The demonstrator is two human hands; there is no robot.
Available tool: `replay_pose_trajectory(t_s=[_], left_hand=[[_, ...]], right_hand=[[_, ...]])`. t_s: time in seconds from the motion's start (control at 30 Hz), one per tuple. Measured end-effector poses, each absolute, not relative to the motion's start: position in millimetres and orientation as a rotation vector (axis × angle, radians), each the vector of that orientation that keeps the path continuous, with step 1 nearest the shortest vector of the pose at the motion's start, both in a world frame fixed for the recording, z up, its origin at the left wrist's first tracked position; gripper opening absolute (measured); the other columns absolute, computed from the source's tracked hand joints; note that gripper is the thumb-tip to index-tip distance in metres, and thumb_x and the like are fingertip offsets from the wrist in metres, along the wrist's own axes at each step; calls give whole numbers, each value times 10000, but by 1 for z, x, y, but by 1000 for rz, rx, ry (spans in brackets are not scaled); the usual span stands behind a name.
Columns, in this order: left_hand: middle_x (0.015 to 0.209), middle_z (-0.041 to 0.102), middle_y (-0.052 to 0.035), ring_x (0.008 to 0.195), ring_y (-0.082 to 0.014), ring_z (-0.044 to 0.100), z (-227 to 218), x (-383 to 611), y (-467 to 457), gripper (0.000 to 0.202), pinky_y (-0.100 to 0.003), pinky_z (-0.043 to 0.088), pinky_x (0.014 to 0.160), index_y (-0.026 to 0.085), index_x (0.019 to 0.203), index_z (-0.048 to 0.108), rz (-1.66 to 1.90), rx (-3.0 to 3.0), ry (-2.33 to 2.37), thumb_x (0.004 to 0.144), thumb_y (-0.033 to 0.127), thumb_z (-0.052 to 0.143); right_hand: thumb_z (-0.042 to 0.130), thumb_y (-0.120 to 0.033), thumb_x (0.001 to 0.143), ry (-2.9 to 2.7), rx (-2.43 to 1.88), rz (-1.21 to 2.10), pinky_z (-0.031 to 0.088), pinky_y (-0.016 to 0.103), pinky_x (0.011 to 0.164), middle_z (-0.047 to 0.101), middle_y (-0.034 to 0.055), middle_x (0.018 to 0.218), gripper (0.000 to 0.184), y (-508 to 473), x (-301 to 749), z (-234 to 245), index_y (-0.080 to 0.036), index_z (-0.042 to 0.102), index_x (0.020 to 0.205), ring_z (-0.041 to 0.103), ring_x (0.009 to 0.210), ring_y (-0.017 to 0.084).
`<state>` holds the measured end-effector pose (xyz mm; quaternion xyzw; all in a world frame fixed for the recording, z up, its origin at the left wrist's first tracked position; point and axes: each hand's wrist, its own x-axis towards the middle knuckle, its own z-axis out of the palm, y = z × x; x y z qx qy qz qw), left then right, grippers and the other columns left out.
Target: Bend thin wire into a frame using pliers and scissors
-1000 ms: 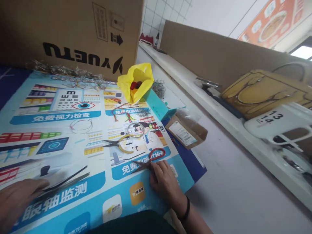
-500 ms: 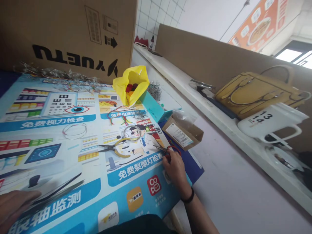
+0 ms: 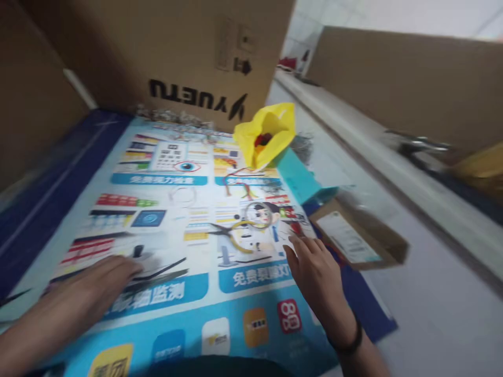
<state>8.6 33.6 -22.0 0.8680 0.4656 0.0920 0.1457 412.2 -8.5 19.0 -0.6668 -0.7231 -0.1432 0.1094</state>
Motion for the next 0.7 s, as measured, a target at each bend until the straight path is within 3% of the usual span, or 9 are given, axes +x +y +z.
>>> replay_pose_trajectory(t_s=[0.17,0.27,0.57,0.7], left_hand=[[980,591,-75,900,-220,558,2,22,34,346,-382,459,781,202,1051,574,98,2540,1322,832,62,346],[934,576,-58,850,-209,546,6,24,31,346,-366,455,737,213,1059,559,122,2558,1339,829,47,361],[863,562,-40,791,-205,506,6,28,37,229,-355,428,695,189,914,558,127,2567,1365,803,41,424],[838,568,-39,768,-197,496,7,30,38,197,-345,415,691,179,844,556,113,2621,1393,782,30,442]], right_hand=[[452,-185,877,-2528,-1323,106,431,278,713,626,62,854,164,26,329,20,-162,601,940,546,798,163],[451,-179,880,-2653,-1115,90,413,305,743,622,71,913,171,43,284,13,-159,599,965,530,846,180],[526,-152,843,-2956,-897,-18,336,317,661,557,42,777,68,65,232,11,-164,564,788,458,748,182],[523,-130,841,-2967,-910,1,319,310,623,555,40,767,72,68,228,13,-165,564,793,459,727,177]])
